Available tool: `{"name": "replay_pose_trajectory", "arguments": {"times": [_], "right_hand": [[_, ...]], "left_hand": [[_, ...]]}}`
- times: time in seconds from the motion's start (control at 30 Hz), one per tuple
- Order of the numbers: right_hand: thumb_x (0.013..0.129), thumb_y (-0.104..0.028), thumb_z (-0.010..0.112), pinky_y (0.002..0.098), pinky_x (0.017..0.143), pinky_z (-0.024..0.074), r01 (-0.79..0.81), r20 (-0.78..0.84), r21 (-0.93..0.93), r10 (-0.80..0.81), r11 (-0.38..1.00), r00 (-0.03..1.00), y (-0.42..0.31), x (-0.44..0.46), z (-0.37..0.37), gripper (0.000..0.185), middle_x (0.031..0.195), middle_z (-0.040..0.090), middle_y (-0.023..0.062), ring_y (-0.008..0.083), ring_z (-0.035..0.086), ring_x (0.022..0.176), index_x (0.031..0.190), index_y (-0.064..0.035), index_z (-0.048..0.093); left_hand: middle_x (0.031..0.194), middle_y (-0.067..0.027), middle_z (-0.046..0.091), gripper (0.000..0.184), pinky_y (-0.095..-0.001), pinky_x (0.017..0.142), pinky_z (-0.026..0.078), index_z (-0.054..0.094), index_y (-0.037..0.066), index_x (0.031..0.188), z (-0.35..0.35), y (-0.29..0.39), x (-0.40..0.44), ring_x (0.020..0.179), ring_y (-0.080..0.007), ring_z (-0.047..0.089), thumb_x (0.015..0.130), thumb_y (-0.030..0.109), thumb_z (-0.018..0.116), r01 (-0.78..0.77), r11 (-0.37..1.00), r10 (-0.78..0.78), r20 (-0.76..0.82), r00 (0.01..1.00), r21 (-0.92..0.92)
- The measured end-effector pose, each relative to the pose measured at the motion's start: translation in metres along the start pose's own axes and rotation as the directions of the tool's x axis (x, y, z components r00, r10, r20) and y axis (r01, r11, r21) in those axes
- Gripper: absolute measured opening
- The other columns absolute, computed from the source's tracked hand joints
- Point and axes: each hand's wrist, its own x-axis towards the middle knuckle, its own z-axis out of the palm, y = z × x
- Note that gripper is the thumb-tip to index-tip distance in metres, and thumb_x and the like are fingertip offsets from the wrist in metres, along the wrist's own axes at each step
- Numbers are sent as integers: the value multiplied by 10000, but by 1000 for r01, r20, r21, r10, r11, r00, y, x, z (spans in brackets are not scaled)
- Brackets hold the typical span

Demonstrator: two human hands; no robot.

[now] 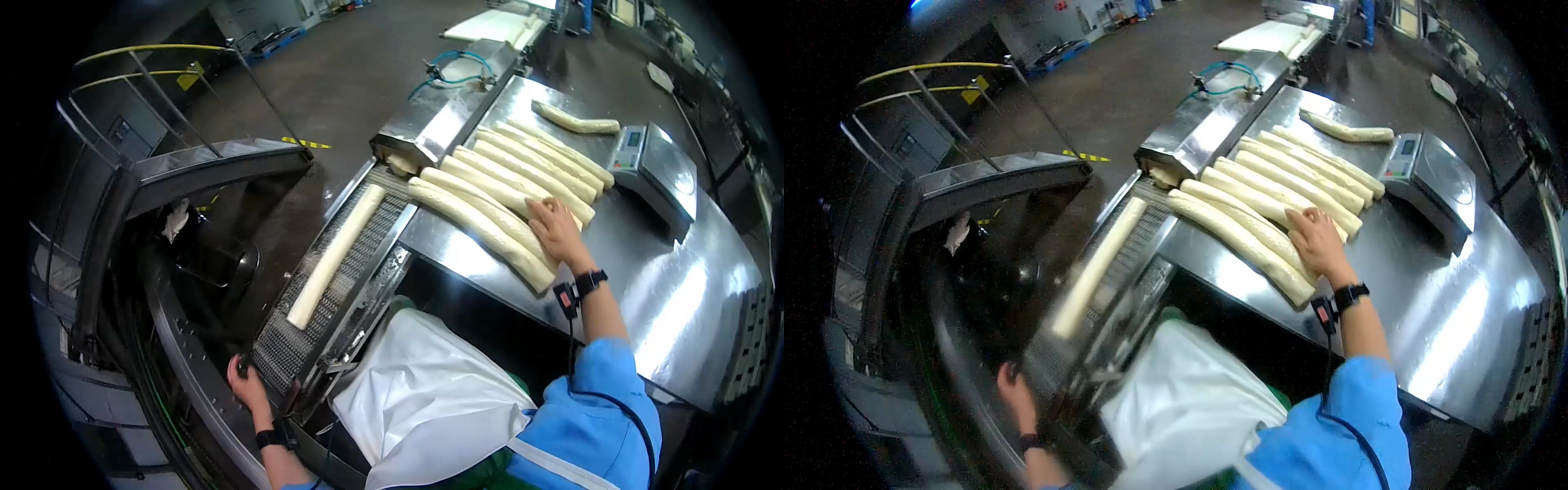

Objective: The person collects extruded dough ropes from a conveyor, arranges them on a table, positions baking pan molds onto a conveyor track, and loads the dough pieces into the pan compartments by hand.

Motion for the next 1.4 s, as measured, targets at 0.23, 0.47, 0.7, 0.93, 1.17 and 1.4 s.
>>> {"name": "replay_pose_trajectory", "arguments": {"times": [0.23,0.47,0.7,0.93,1.17,1.4], "right_hand": [[661,-75,601,395,822,478,-110,213,-1,108,994,971,17,39,-3,468,955,636,191,390,589,905,1129,-54,618],[758,-111,536,414,609,516,-126,162,-365,196,922,967,14,27,-16,172,758,666,202,304,660,691,733,-18,678],[794,-87,505,417,738,505,-67,-49,-442,50,895,998,-15,-4,4,168,923,623,145,302,616,877,925,-40,600],[776,-53,512,423,754,483,-66,143,-358,124,931,982,-10,-2,-4,244,951,598,190,359,583,884,1004,-17,591],[739,27,560,391,809,491,84,-317,220,-11,972,948,-72,-61,-14,281,955,636,153,332,608,894,1008,-22,623],[858,-86,620,278,867,486,-541,580,804,-127,246,805,-154,-77,38,355,1048,649,118,156,612,958,1191,28,567]], "left_hand": [[1258,-178,524,423,-382,1009,373,555,20,1204,84,132,22,1181,-326,487,782,26,582,-361,927,374,340,863,-104],[1141,-236,580,566,-431,906,433,510,15,1259,128,133,16,1054,-385,548,767,232,685,-291,949,194,498,845,124],[1114,-210,579,563,-442,880,435,506,28,1258,115,137,-7,1004,-387,555,768,241,683,-313,943,232,457,859,109],[1062,-177,583,490,-452,850,433,539,65,1218,63,97,-38,975,-374,553,774,221,677,-288,941,174,479,860,176],[955,-167,594,422,-466,807,432,581,45,1116,16,64,-63,910,-376,557,785,287,682,-232,899,123,294,948,371],[701,-86,535,320,-325,482,461,496,28,1068,27,135,-79,549,-197,530,840,243,561,875,317,-372,801,470,-366]]}}
